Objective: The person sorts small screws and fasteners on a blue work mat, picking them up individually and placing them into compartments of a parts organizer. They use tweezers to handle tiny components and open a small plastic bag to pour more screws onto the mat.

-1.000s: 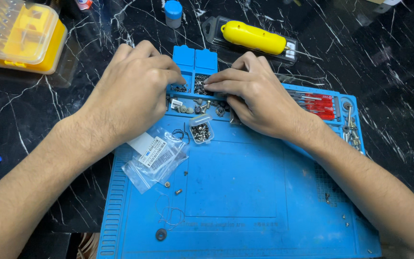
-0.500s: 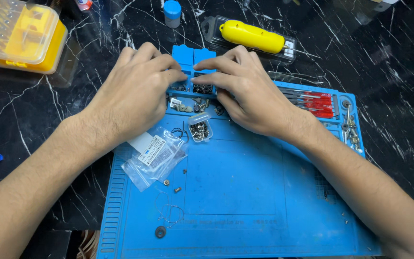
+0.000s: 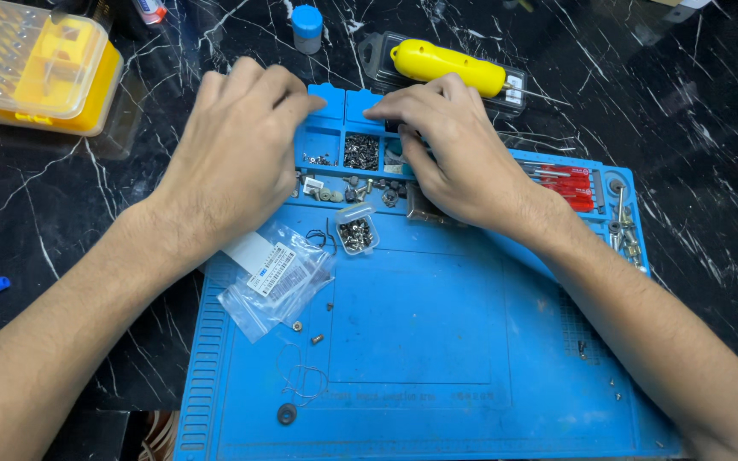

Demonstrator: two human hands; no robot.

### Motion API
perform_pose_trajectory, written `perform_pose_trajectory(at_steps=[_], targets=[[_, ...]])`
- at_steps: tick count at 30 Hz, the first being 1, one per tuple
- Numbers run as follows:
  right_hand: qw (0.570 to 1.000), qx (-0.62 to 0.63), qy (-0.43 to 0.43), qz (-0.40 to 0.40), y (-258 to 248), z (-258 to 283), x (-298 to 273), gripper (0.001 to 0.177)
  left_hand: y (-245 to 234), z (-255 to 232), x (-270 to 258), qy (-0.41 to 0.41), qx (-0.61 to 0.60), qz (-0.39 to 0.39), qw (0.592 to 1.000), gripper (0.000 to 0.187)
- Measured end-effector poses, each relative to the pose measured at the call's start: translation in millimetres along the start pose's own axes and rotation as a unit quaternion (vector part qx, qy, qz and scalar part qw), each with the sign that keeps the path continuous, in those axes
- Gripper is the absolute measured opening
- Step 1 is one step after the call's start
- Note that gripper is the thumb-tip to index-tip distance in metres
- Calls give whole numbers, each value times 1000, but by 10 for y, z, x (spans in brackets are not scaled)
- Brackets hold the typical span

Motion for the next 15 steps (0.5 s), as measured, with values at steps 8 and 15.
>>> perform_pose_trajectory(at_steps=[8,15], targets=[[990,45,131,15,122,-209,31,42,237,312,326,-150,-242,126,950,49],[978,162,131,6,91,-310,28,37,198,458,296,-288,-455,106,836,50]])
Point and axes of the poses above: each hand's wrist, its own x-axis towards the middle knuckle, its own y-axis out of the palm, z = x × y, the point moved 7 cm from there along x, towards the middle knuckle, and after that the axes turned 12 degrees about z, right-handed, at the moved point
